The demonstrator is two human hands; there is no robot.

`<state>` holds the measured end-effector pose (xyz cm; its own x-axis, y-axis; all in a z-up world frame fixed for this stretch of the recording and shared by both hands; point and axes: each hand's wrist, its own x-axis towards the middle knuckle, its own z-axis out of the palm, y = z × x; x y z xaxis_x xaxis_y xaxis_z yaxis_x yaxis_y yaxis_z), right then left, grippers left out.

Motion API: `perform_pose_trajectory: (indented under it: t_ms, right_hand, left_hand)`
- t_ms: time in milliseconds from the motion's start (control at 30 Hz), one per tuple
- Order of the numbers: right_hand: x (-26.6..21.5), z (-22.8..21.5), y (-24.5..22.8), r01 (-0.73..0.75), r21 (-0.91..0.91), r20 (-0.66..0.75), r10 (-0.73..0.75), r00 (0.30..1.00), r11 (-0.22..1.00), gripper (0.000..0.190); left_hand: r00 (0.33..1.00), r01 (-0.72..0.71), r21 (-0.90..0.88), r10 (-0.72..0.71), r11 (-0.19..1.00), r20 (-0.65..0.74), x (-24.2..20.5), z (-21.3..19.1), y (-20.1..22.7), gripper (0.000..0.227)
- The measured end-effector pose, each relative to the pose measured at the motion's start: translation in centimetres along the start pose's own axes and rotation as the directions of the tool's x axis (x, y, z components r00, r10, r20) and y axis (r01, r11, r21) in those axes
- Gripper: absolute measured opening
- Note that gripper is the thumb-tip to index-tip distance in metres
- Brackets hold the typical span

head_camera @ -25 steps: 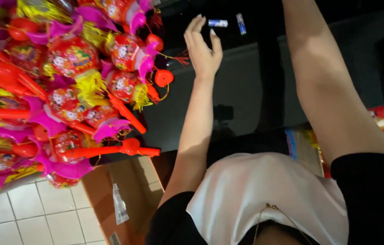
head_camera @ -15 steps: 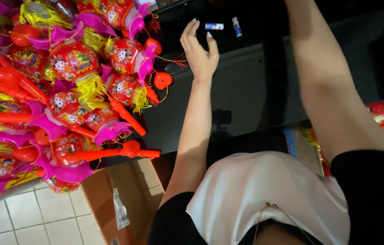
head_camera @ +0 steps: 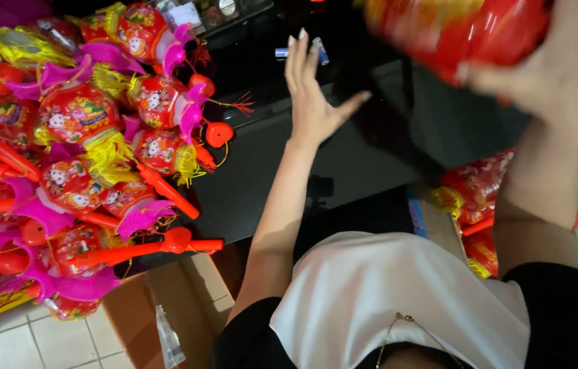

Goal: Assembling red cylindrical lanterns by attaching plastic handles and strings to the lantern bodies.

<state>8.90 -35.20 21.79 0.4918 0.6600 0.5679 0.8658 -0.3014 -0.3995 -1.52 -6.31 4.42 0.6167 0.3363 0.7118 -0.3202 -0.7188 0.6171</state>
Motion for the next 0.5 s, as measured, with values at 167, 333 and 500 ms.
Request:
perform_pose_trajectory:
  t_ms: [167, 333, 500]
  right_hand:
    - [-0.7, -1.7, -5.3, -0.066, 0.072, 0.246, 0.047, 0.968, 0.995, 0.116]
    - [0.7, -0.6, -6.5, -0.076, 0.111, 0.303, 0.039, 0.952, 0.991, 0.119]
    - [3.8, 2.0, -6.6, -0.080, 0.392, 0.313, -0.051, 0.948, 0.917, 0.117]
  left_hand:
    - [0.985, -0.018, -0.158, 0.045, 0.987, 0.167, -0.9, -1.4, 2.8, 0.117]
    - [0.985, 0.162, -0.540, -0.098, 0.826, 0.146, -2.7, -3.7, 3.4, 0.119]
    - [0.973, 0.207, -0.623, -0.225, 0.754, 0.050, -4.7, -6.9, 3.1, 0.128]
